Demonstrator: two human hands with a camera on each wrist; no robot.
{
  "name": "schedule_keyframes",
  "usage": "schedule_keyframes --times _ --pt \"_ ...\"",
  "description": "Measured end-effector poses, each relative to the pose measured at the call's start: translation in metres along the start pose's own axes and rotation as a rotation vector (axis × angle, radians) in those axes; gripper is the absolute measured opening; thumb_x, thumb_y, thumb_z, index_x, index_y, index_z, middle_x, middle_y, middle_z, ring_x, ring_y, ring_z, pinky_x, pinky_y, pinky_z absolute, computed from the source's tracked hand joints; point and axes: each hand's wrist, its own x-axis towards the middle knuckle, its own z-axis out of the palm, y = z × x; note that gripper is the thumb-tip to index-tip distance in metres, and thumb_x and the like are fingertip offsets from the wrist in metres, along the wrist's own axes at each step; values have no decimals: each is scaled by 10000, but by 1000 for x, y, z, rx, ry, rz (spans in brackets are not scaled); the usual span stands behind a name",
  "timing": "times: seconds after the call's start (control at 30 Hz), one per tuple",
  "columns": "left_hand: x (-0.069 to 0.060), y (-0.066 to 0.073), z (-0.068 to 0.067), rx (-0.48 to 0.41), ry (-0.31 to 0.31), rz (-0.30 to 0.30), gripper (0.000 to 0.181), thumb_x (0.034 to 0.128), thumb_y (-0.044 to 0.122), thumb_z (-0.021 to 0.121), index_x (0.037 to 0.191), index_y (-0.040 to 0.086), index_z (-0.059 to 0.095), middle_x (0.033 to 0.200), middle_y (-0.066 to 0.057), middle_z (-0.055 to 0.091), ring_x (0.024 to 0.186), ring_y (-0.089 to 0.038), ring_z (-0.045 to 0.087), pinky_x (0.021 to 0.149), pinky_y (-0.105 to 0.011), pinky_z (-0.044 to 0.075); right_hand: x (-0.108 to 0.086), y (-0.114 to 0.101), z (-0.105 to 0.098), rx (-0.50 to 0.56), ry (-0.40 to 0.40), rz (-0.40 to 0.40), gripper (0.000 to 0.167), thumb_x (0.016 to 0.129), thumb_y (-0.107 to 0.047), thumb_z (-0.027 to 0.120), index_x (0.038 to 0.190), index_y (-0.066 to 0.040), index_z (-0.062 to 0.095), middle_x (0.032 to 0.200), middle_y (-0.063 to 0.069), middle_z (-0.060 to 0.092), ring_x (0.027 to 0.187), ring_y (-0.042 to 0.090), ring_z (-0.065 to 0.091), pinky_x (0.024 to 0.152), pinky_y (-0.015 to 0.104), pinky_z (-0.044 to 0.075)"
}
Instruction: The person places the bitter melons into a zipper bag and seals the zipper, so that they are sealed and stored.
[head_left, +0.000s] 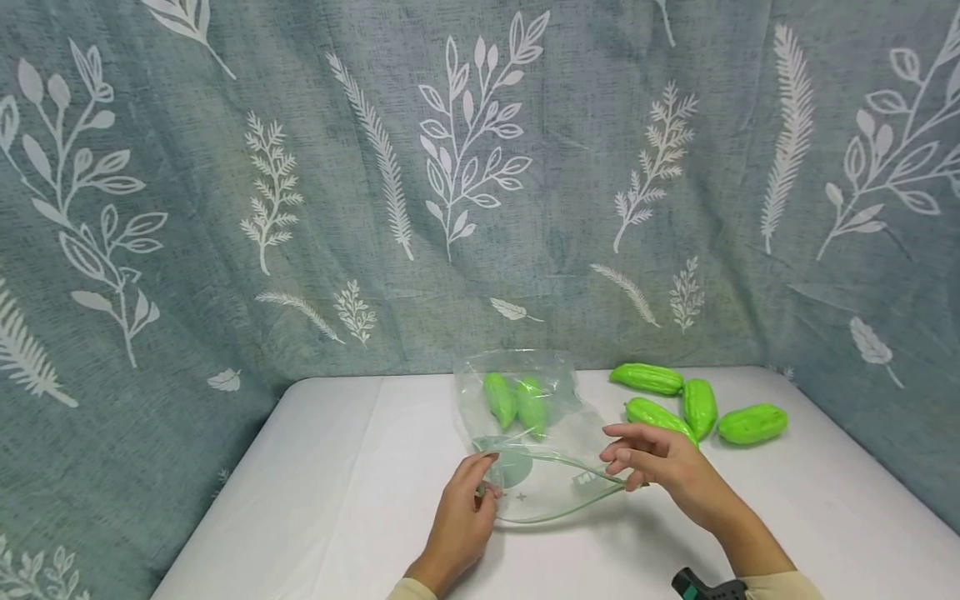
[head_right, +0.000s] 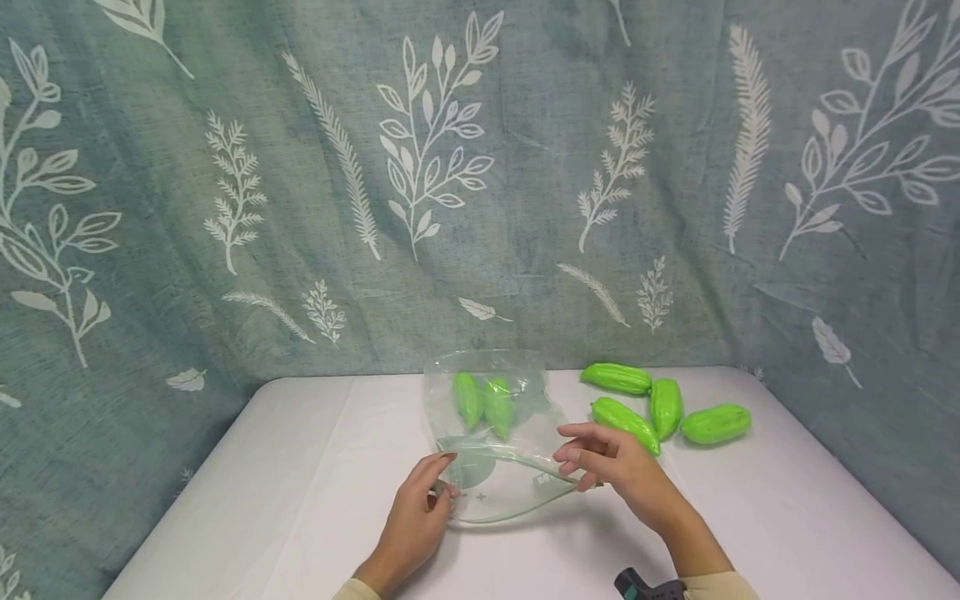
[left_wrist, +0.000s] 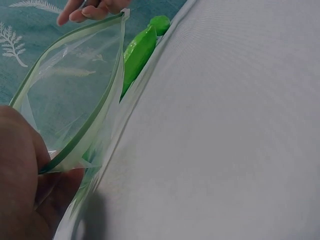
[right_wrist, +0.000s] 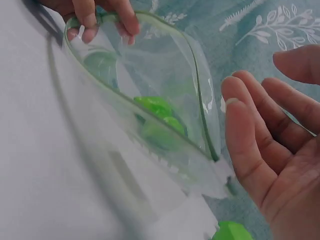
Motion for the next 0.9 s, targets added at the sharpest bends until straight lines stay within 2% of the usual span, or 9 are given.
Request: schedule_keyframes --times 0.33,0.47,0.7,0.9 --pt "1 2 1 7 -11 -2 493 885 -91 518 1369 -4 551 1372 -54 524 908 -87 625 737 -212 549 -4 30 -23 59 162 -5 343 1030 -129 557 1333 32 568 1082 137 697 944 238 688 709 370 591" --pt "-1 0 0 3 -13 -16 489 894 -86 518 1375 -1 546 1383 -52 514 917 -102 628 739 -214 553 -6 40 -30 -6 256 -8 368 1026 -155 575 1316 70 566 1055 124 722 936 222 702 732 370 595" --pt "-1 0 -1 6 -15 -39 495 891 -94 518 1376 -1 547 1381 -43 516 927 -88 617 750 -214 551 -14 51 -45 -105 422 61 487 1007 -211 620 1352 117 517 1062 121 733 915 175 713 741 363 598" --pt "1 1 -1 0 -14 -33 502 889 -97 518 1380 5 545 1382 -42 516 930 -85 619 754 -211 548 -14 58 -57 -142 557 48 457 1000 -163 626 1306 162 526 979 41 749 859 106 709 714 361 604"
